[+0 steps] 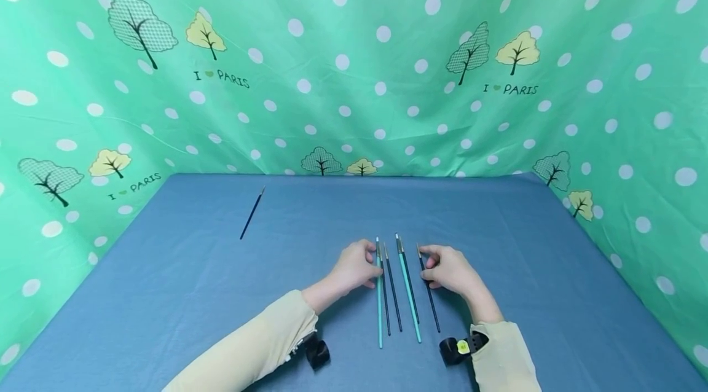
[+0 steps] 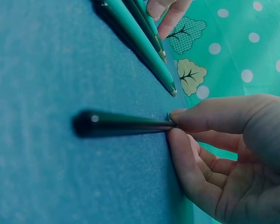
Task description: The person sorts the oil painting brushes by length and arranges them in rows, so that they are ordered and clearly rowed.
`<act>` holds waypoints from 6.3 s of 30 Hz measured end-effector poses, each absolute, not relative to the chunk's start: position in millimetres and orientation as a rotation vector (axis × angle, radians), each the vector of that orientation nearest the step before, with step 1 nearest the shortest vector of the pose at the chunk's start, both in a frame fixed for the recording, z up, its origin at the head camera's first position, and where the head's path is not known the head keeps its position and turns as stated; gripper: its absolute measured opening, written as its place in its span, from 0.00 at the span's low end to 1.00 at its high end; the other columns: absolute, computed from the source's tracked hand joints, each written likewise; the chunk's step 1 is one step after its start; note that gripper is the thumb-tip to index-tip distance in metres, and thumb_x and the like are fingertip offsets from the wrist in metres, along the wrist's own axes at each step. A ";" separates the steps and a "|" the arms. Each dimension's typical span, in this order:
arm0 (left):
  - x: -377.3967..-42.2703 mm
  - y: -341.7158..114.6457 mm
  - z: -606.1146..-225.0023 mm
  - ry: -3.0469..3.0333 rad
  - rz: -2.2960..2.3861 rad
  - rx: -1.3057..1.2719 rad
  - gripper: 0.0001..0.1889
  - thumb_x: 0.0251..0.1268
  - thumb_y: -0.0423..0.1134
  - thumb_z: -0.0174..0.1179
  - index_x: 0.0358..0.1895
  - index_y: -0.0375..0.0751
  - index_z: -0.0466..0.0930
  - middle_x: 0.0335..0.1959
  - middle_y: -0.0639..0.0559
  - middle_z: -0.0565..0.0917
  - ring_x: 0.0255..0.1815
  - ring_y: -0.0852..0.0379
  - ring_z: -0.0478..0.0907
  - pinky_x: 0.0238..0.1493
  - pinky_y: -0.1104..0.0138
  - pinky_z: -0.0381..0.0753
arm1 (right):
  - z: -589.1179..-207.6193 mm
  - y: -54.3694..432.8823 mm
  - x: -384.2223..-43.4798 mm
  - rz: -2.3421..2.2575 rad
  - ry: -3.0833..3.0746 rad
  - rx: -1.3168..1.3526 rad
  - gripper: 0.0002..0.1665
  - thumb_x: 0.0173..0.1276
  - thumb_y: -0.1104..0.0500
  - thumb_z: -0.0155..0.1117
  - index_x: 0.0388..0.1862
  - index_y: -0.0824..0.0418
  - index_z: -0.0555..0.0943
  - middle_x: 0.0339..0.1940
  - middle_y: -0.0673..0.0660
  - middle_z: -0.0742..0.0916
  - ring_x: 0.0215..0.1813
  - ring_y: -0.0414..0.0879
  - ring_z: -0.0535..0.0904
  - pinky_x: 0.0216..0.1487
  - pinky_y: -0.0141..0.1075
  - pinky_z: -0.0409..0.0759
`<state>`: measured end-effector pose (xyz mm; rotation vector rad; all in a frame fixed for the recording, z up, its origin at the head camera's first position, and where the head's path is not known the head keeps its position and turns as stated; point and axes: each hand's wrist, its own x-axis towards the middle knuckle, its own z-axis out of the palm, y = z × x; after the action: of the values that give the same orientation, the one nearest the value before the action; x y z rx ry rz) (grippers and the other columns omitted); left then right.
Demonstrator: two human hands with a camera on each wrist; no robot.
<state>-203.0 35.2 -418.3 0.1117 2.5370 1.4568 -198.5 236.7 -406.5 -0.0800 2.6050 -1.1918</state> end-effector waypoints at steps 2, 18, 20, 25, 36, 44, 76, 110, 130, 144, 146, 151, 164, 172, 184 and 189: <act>-204.9 34.9 -417.6 2.581 1.410 0.130 0.24 0.51 0.29 0.63 0.54 0.32 0.70 0.33 0.47 0.71 0.11 0.61 0.74 0.14 0.74 0.75 | -406.6 237.0 -198.6 -1.189 2.605 -0.086 0.35 0.55 0.68 0.63 0.64 0.67 0.66 0.30 0.57 0.75 0.26 0.44 0.75 0.28 0.37 0.81; -215.4 31.5 -415.0 2.671 1.240 0.171 0.26 0.51 0.34 0.65 0.55 0.33 0.70 0.43 0.42 0.72 0.12 0.60 0.74 0.20 0.71 0.75 | -405.1 237.8 -199.9 -1.188 2.596 -0.097 0.35 0.56 0.68 0.63 0.64 0.68 0.66 0.30 0.57 0.75 0.26 0.44 0.75 0.28 0.37 0.81; -215.6 33.3 -412.9 2.699 1.181 0.161 0.26 0.49 0.35 0.66 0.54 0.34 0.70 0.45 0.41 0.71 0.14 0.58 0.73 0.22 0.70 0.74 | -405.3 237.8 -199.9 -1.182 2.598 -0.093 0.35 0.56 0.68 0.63 0.64 0.67 0.66 0.30 0.57 0.75 0.26 0.44 0.75 0.28 0.37 0.81; -218.5 35.0 -411.6 2.681 1.183 0.129 0.24 0.51 0.35 0.65 0.53 0.35 0.70 0.46 0.40 0.71 0.17 0.57 0.74 0.18 0.71 0.74 | -406.2 237.6 -199.7 -1.180 2.601 -0.087 0.35 0.56 0.68 0.64 0.64 0.67 0.66 0.30 0.57 0.75 0.26 0.44 0.75 0.28 0.37 0.81; -222.4 28.0 -415.2 2.654 1.169 0.235 0.26 0.51 0.36 0.65 0.56 0.35 0.71 0.48 0.39 0.72 0.13 0.61 0.74 0.20 0.72 0.74 | -405.2 237.2 -198.4 -1.185 2.586 -0.086 0.35 0.56 0.68 0.63 0.64 0.68 0.65 0.30 0.57 0.75 0.27 0.44 0.74 0.28 0.37 0.81; -221.3 32.5 -402.7 2.803 0.871 0.318 0.27 0.49 0.39 0.66 0.54 0.33 0.71 0.44 0.41 0.75 0.30 0.53 0.71 0.26 0.65 0.72 | -404.9 237.4 -198.7 -1.178 2.598 -0.094 0.35 0.56 0.68 0.64 0.64 0.67 0.66 0.28 0.57 0.76 0.25 0.44 0.75 0.28 0.37 0.81; -222.6 -47.7 -404.3 2.255 1.622 0.213 0.28 0.49 0.25 0.58 0.59 0.41 0.70 0.31 0.46 0.75 0.19 0.56 0.74 0.24 0.63 0.81 | -407.9 236.4 -198.9 -1.174 2.615 -0.092 0.35 0.56 0.68 0.63 0.64 0.67 0.66 0.27 0.57 0.76 0.24 0.44 0.75 0.27 0.36 0.80; -179.1 -178.2 -392.4 2.526 1.460 -0.050 0.29 0.54 0.27 0.58 0.63 0.39 0.67 0.37 0.43 0.75 0.27 0.56 0.78 0.29 0.63 0.81 | -406.6 237.8 -198.3 -1.198 2.593 -0.107 0.36 0.56 0.68 0.64 0.64 0.67 0.65 0.27 0.57 0.76 0.24 0.44 0.75 0.27 0.36 0.80; -158.7 -229.7 -401.4 2.533 1.333 -0.102 0.30 0.53 0.26 0.60 0.62 0.33 0.66 0.36 0.43 0.75 0.28 0.55 0.77 0.29 0.63 0.81 | -407.4 236.6 -197.1 -1.200 2.607 -0.084 0.35 0.56 0.67 0.64 0.64 0.66 0.67 0.28 0.57 0.76 0.25 0.44 0.76 0.27 0.36 0.80; -157.5 -233.9 -404.5 2.579 1.268 -0.154 0.29 0.51 0.25 0.60 0.61 0.31 0.67 0.33 0.45 0.76 0.26 0.56 0.77 0.27 0.64 0.81 | -410.4 237.5 -197.4 -1.210 2.601 -0.077 0.35 0.55 0.68 0.64 0.64 0.67 0.66 0.28 0.57 0.76 0.24 0.44 0.75 0.27 0.36 0.80; -157.9 -234.1 -403.7 2.581 1.262 -0.157 0.29 0.51 0.25 0.60 0.61 0.31 0.67 0.33 0.45 0.76 0.26 0.56 0.77 0.27 0.64 0.81 | -410.1 237.7 -197.7 -1.217 2.598 -0.069 0.35 0.55 0.68 0.64 0.63 0.66 0.67 0.28 0.57 0.76 0.25 0.45 0.75 0.27 0.36 0.80; -158.2 -233.4 -402.0 2.590 1.253 -0.157 0.28 0.51 0.26 0.61 0.60 0.31 0.69 0.32 0.45 0.76 0.26 0.57 0.76 0.28 0.64 0.81 | -409.4 238.9 -198.1 -1.211 2.594 -0.100 0.35 0.56 0.68 0.63 0.63 0.68 0.66 0.28 0.57 0.76 0.25 0.44 0.75 0.27 0.36 0.80; -158.8 -233.4 -407.2 2.639 1.266 -0.129 0.26 0.50 0.28 0.62 0.57 0.32 0.71 0.29 0.47 0.75 0.25 0.56 0.76 0.27 0.65 0.80 | -410.0 238.5 -198.4 -1.222 2.594 -0.079 0.35 0.55 0.68 0.64 0.63 0.67 0.67 0.28 0.57 0.76 0.25 0.44 0.75 0.27 0.36 0.80; -158.8 -234.6 -408.9 2.659 1.250 -0.137 0.25 0.49 0.29 0.63 0.55 0.33 0.73 0.28 0.48 0.75 0.25 0.57 0.75 0.27 0.66 0.80 | -409.2 238.4 -198.1 -1.214 2.589 -0.115 0.35 0.56 0.68 0.63 0.64 0.68 0.66 0.27 0.57 0.76 0.24 0.43 0.75 0.26 0.36 0.80; -157.4 -234.8 -408.1 2.675 1.244 -0.132 0.23 0.50 0.29 0.62 0.53 0.32 0.74 0.26 0.49 0.75 0.24 0.57 0.75 0.26 0.66 0.80 | -409.5 237.4 -197.4 -1.227 2.586 -0.072 0.35 0.56 0.68 0.63 0.64 0.67 0.66 0.27 0.57 0.76 0.24 0.44 0.75 0.27 0.37 0.80; -157.0 -234.5 -404.2 2.683 1.239 -0.119 0.22 0.51 0.30 0.61 0.53 0.31 0.73 0.26 0.49 0.76 0.24 0.57 0.76 0.26 0.66 0.80 | -409.7 238.0 -197.6 -1.234 2.584 -0.081 0.35 0.56 0.68 0.63 0.64 0.67 0.66 0.28 0.57 0.76 0.24 0.44 0.75 0.27 0.36 0.80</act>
<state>-157.0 -234.5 -404.2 -0.1189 2.6835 1.2394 -197.6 238.0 -409.7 -0.0809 2.5839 -1.2339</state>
